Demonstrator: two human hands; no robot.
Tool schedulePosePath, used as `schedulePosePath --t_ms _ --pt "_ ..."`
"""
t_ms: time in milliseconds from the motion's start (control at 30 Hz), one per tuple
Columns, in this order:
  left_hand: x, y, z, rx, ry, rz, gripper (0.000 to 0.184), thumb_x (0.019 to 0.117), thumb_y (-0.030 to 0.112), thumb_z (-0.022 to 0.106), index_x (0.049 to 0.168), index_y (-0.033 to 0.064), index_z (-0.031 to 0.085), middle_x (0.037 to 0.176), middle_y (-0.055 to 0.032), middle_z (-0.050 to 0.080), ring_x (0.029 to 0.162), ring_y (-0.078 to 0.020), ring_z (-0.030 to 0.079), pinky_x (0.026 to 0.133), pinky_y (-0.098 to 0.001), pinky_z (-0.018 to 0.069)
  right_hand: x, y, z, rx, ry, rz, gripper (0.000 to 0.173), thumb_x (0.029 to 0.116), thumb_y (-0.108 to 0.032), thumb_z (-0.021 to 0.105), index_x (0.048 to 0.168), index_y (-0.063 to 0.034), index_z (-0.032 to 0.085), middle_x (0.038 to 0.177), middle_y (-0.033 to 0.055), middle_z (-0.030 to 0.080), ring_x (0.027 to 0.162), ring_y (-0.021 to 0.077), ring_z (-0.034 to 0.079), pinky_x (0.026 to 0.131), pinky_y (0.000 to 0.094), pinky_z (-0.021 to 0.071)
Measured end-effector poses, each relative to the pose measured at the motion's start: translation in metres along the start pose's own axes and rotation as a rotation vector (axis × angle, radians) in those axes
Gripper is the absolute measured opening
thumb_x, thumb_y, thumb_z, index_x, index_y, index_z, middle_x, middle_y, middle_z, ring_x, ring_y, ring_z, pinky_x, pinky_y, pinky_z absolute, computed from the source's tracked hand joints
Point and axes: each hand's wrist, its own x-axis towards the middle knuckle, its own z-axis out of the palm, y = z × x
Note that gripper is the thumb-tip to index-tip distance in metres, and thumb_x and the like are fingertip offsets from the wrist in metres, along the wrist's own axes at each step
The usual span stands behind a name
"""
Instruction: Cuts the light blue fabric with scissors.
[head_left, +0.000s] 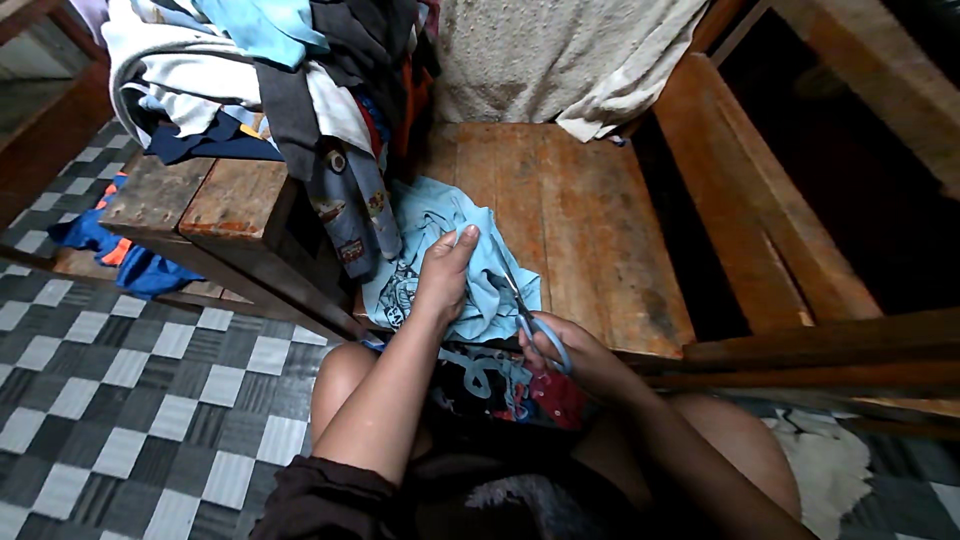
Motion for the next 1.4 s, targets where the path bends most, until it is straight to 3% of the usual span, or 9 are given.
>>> schedulePosePath --t_ms 233,367,500,867,967,1233,1400 --pt "0.0 -0.002 0.002 -0.01 -0.003 -0.001 0.024 0.1089 0.024 0.047 0.109 0.0077 0.064 0.088 -0.0023 0.068 0.079 -0.0104 0.067 0.076 -0.0315 0.0585 0.001 0.001 0.002 0.0 0.031 -0.024 0.03 0.0974 -0.046 0.057 0.095 -0.0165 0.055 0.066 -0.016 0.051 0.057 -0.0053 0.049 0.056 0.0116 0.0422" --pt "0.001 -0.002 0.002 -0.009 -0.006 0.003 0.024 0.1091 0.024 0.046 0.111 0.0075 0.063 0.09 -0.0028 0.069 0.08 -0.0102 0.068 0.077 -0.0312 0.0587 0.0 -0.003 0.004 0.029 0.064 -0.009 0.015 0.099 -0.03 0.054 0.093 -0.0161 0.054 0.064 -0.016 0.05 0.055 -0.0058 0.049 0.054 0.0113 0.0418" --pt "0.002 0.0 0.001 -0.015 0.011 -0.015 0.025 0.1096 0.026 0.045 0.112 0.0078 0.062 0.09 -0.003 0.068 0.08 -0.0108 0.068 0.076 -0.0318 0.0589 0.001 -0.002 0.004 0.048 0.067 -0.004 0.012 0.0984 -0.025 0.055 0.09 -0.0164 0.055 0.062 -0.0155 0.05 0.053 -0.0052 0.048 0.054 0.0117 0.0417" --pt "-0.002 0.001 0.003 -0.025 -0.068 -0.065 0.029 0.1109 0.027 0.04 0.12 0.0078 0.06 0.105 -0.0062 0.072 0.084 -0.0119 0.07 0.077 -0.0302 0.0595 0.0 0.0 0.008 0.138 0.071 -0.04 0.026 0.0963 -0.042 0.06 0.096 -0.016 0.056 0.065 -0.0159 0.054 0.055 -0.0052 0.05 0.055 0.0112 0.0426" --pt "-0.002 -0.002 0.005 -0.023 -0.096 -0.075 0.032 0.1115 0.029 0.038 0.126 0.0083 0.058 0.111 -0.0077 0.072 0.088 -0.013 0.071 0.079 -0.0304 0.0593 0.002 0.001 0.01 0.165 0.072 -0.059 0.024 0.0977 -0.039 0.059 0.097 -0.0157 0.056 0.066 -0.0155 0.055 0.055 -0.0053 0.049 0.055 0.0109 0.042" --pt "-0.003 -0.003 0.009 0.022 -0.11 -0.064 0.037 0.112 0.032 0.034 0.138 0.0126 0.052 0.11 -0.0071 0.072 0.09 -0.0133 0.071 0.081 -0.0306 0.059 0.005 0.002 0.013 0.207 0.099 -0.097 0.025 0.0987 -0.042 0.06 0.096 -0.0166 0.056 0.066 -0.0159 0.055 0.055 -0.006 0.049 0.054 0.01 0.0415" --pt "-0.002 -0.002 0.009 0.043 -0.116 -0.07 0.041 0.1122 0.034 0.032 0.146 0.0168 0.046 0.112 -0.0072 0.073 0.093 -0.0143 0.072 0.083 -0.0316 0.0592 0.005 -0.001 0.015 0.207 0.122 -0.085 0.019 0.1016 -0.034 0.055 0.097 -0.0157 0.056 0.066 -0.0156 0.054 0.055 -0.0061 0.049 0.054 0.0097 0.0414"
